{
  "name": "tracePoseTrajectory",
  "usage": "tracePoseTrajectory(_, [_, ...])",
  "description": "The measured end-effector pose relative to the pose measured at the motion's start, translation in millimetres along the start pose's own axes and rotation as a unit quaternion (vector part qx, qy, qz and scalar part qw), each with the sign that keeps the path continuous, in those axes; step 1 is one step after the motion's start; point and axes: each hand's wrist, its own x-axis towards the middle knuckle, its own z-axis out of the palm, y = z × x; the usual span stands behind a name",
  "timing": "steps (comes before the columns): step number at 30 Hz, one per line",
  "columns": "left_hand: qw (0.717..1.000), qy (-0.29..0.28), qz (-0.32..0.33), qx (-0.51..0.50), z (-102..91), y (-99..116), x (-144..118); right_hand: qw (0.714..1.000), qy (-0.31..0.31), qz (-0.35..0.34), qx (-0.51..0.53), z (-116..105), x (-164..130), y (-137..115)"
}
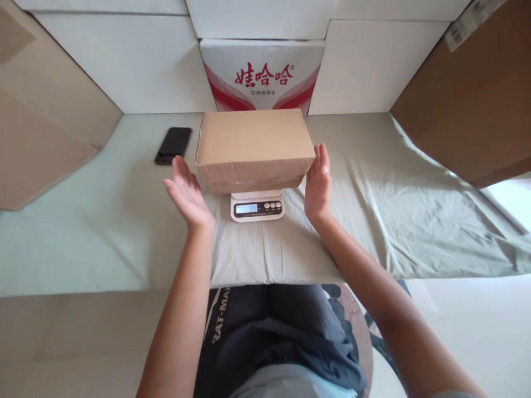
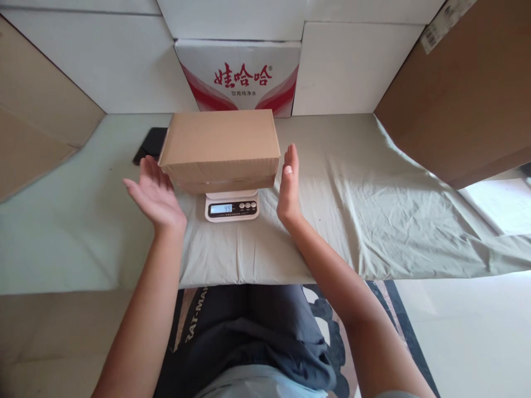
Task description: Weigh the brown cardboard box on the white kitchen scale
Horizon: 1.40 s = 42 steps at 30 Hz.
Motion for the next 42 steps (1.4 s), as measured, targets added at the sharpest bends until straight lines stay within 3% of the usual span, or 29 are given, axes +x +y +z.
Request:
tracePoseTrajectory(8, [0.999, -0.009, -0.027, -0.032, 2.4, -0.6, -1.2, 1.000, 0.010, 0.011, -0.023, -2.7, 8.0, 12.0])
tracePoseTrajectory(19, [0.999, -0.017, -0.026, -0.014, 5.2, -15.4, 5.7, 0.992, 0.057, 0.100, 0.053, -10.8, 26.4, 37.8])
tracePoseTrajectory(26, [0.999, 0.004, -0.036, -0.033, 18.3, -0.2, -1.4, 0.993, 0.053, 0.093, 0.047, -11.5, 28.8, 36.7])
tracePoseTrajectory(35, [0.999, -0.024, -0.035, -0.024, 12.8, -6.3, -0.1, 0.995, 0.043, 0.083, 0.046, -12.8, 30.2, 41.1])
tracePoseTrajectory(42, [0.999, -0.025, -0.041, -0.020, 24.9, 7.4, -7.5, 0.996, 0.042, 0.076, 0.030, -18.1, 33.4, 41.5])
